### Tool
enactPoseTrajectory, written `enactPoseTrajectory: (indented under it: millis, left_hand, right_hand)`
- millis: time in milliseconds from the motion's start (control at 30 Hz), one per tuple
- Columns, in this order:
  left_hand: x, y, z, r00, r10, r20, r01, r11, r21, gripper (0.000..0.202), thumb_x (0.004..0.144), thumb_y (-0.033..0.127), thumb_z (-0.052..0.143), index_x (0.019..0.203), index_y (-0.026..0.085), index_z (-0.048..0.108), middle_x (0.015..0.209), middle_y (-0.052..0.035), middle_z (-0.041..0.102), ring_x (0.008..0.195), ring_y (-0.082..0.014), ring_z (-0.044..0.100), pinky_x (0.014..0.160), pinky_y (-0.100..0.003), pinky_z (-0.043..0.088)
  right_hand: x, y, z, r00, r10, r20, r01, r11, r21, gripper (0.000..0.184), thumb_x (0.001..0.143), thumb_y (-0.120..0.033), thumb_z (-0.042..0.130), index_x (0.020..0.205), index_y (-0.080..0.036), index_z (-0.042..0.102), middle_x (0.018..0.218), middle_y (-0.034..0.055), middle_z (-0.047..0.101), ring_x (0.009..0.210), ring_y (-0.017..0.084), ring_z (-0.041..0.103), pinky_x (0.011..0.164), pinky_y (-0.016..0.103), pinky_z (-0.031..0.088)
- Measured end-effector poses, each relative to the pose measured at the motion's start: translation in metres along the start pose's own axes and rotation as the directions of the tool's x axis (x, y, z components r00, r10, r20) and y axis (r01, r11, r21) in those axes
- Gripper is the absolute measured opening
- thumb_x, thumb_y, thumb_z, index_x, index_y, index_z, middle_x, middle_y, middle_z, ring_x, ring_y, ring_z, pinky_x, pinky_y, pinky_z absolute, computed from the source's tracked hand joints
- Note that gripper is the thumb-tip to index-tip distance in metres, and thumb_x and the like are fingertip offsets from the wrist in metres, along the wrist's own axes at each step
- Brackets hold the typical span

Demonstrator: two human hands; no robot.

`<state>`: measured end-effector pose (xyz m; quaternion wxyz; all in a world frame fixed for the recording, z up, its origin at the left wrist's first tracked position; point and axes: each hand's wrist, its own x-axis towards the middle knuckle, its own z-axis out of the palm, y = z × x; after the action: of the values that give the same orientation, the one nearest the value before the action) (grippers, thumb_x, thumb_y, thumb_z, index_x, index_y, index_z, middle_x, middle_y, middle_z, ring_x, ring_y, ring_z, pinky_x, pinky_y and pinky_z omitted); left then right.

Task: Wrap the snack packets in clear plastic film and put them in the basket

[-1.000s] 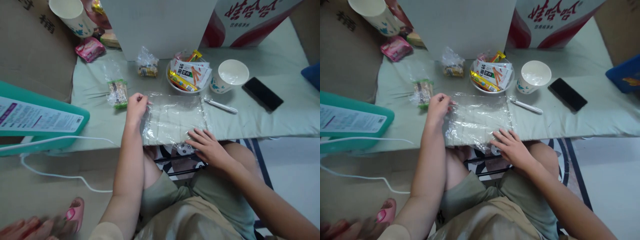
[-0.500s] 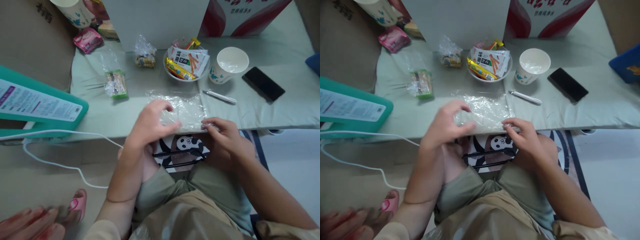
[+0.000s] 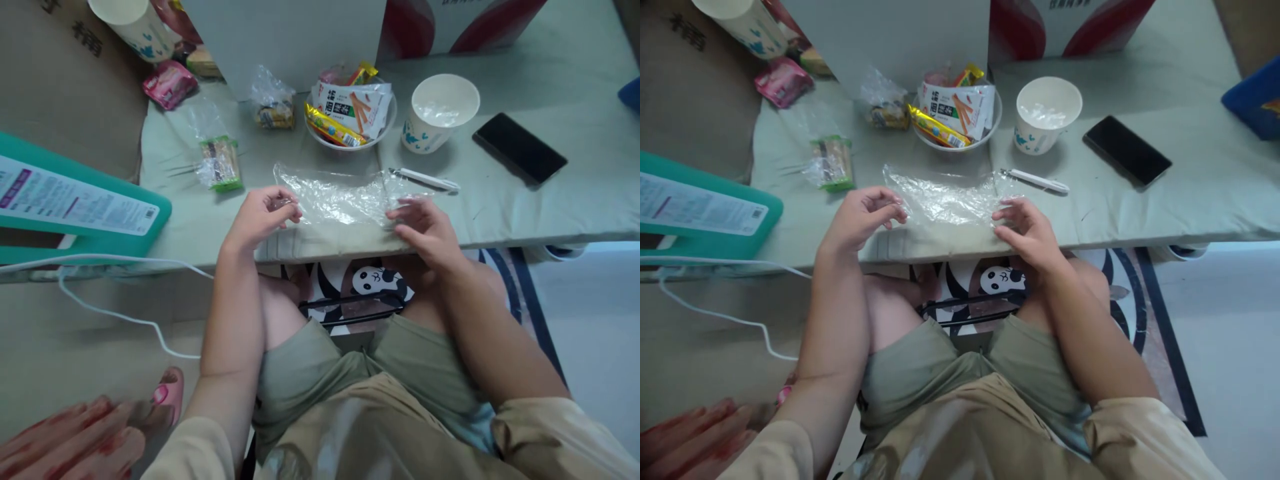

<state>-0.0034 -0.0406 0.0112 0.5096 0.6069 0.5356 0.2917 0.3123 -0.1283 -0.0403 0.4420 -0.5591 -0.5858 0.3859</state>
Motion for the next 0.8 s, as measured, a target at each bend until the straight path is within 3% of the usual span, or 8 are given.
enactPoseTrajectory:
  millis: [67, 133, 200, 333, 467, 633, 733, 800]
  left_hand:
    - [0.003, -0.005, 0.003, 0.998, 0.058, -0.027, -0.058, 0.998, -0.01, 0.035, 0.069, 0.037, 0.079, 0.096, 0.017, 0.069, 0.076, -0.004, 0.075, 0.075, -0.0183, 0.073, 0.062, -0.024, 0.053]
    - [0.006, -0.011, 0.005, 0.991, 0.099, -0.087, -0.099, 0.995, 0.003, 0.041, 0.069, 0.045, 0.08, 0.098, 0.017, 0.069, 0.078, -0.0045, 0.076, 0.077, -0.0183, 0.073, 0.07, -0.027, 0.056]
    - [0.009, -0.017, 0.007, 0.989, 0.107, -0.103, -0.105, 0.994, 0.024, 0.044, 0.069, 0.05, 0.081, 0.096, 0.017, 0.07, 0.081, -0.0055, 0.077, 0.078, -0.0183, 0.073, 0.074, -0.029, 0.056]
    - [0.013, -0.023, 0.011, 0.996, 0.09, 0.016, -0.09, 0.995, 0.048, 0.039, 0.065, 0.047, 0.085, 0.086, 0.017, 0.072, 0.086, -0.0075, 0.079, 0.082, -0.0184, 0.072, 0.078, -0.029, 0.056]
    - [0.02, -0.022, 0.016, 0.97, 0.118, -0.212, -0.146, 0.982, -0.119, 0.028, 0.076, 0.046, 0.074, 0.077, 0.02, 0.063, 0.081, -0.004, 0.076, 0.082, -0.0155, 0.072, 0.08, -0.027, 0.057]
    - [0.027, -0.01, 0.024, 0.954, -0.082, -0.29, -0.024, 0.939, -0.343, 0.022, 0.081, 0.039, 0.066, 0.08, 0.024, 0.05, 0.064, 0.0034, 0.067, 0.049, -0.0096, 0.061, 0.045, -0.018, 0.043]
    - [0.027, -0.007, 0.025, 0.936, -0.098, -0.338, 0.017, 0.972, -0.234, 0.012, 0.08, 0.027, 0.062, 0.074, 0.023, 0.052, 0.047, 0.0067, 0.052, 0.035, -0.0078, 0.042, 0.035, -0.019, 0.025]
    - [0.026, -0.008, 0.022, 0.927, -0.112, -0.359, 0.075, 0.991, -0.115, 0.01, 0.079, 0.021, 0.059, 0.07, 0.022, 0.054, 0.044, 0.0065, 0.051, 0.033, -0.0079, 0.038, 0.035, -0.02, 0.024]
  right_hand:
    - [0.005, 0.0, 0.006, 0.985, 0.069, -0.156, -0.056, 0.995, 0.082, 0.028, 0.085, -0.051, 0.072, 0.088, -0.024, 0.065, 0.082, 0.003, 0.074, 0.081, 0.02, 0.073, 0.08, 0.038, 0.06]
    - [0.012, 0.0, 0.009, 0.946, 0.121, -0.3, -0.065, 0.98, 0.19, 0.031, 0.084, -0.049, 0.073, 0.074, -0.022, 0.061, 0.067, -0.0009, 0.068, 0.068, 0.016, 0.07, 0.072, 0.032, 0.059]
    - [0.018, 0.001, 0.01, 0.906, 0.174, -0.386, -0.058, 0.954, 0.294, 0.031, 0.08, -0.049, 0.074, 0.074, -0.022, 0.06, 0.061, -0.0034, 0.065, 0.06, 0.013, 0.067, 0.061, 0.027, 0.057]
    - [0.028, 0.0, 0.007, 0.856, 0.257, -0.448, -0.099, 0.933, 0.347, 0.029, 0.077, -0.048, 0.073, 0.077, -0.023, 0.058, 0.059, -0.0051, 0.063, 0.049, 0.011, 0.062, 0.045, 0.022, 0.048]
    - [0.031, -0.003, 0.007, 0.843, 0.268, -0.467, -0.154, 0.951, 0.269, 0.022, 0.08, -0.042, 0.07, 0.084, -0.023, 0.06, 0.053, -0.0069, 0.059, 0.036, 0.009, 0.048, 0.036, 0.021, 0.035]
    - [0.03, -0.008, 0.011, 0.847, 0.255, -0.467, -0.205, 0.966, 0.155, 0.026, 0.086, -0.044, 0.063, 0.099, -0.022, 0.065, 0.046, -0.0066, 0.054, 0.034, 0.012, 0.045, 0.037, 0.025, 0.032]
    - [0.029, -0.009, 0.013, 0.859, 0.223, -0.46, -0.226, 0.973, 0.05, 0.033, 0.087, -0.042, 0.063, 0.113, -0.021, 0.066, 0.047, -0.0065, 0.056, 0.036, 0.015, 0.049, 0.042, 0.028, 0.037]
    - [0.028, -0.009, 0.014, 0.865, 0.197, -0.461, -0.242, 0.969, -0.039, 0.037, 0.086, -0.038, 0.063, 0.119, -0.021, 0.066, 0.047, -0.0069, 0.056, 0.039, 0.016, 0.052, 0.048, 0.03, 0.043]
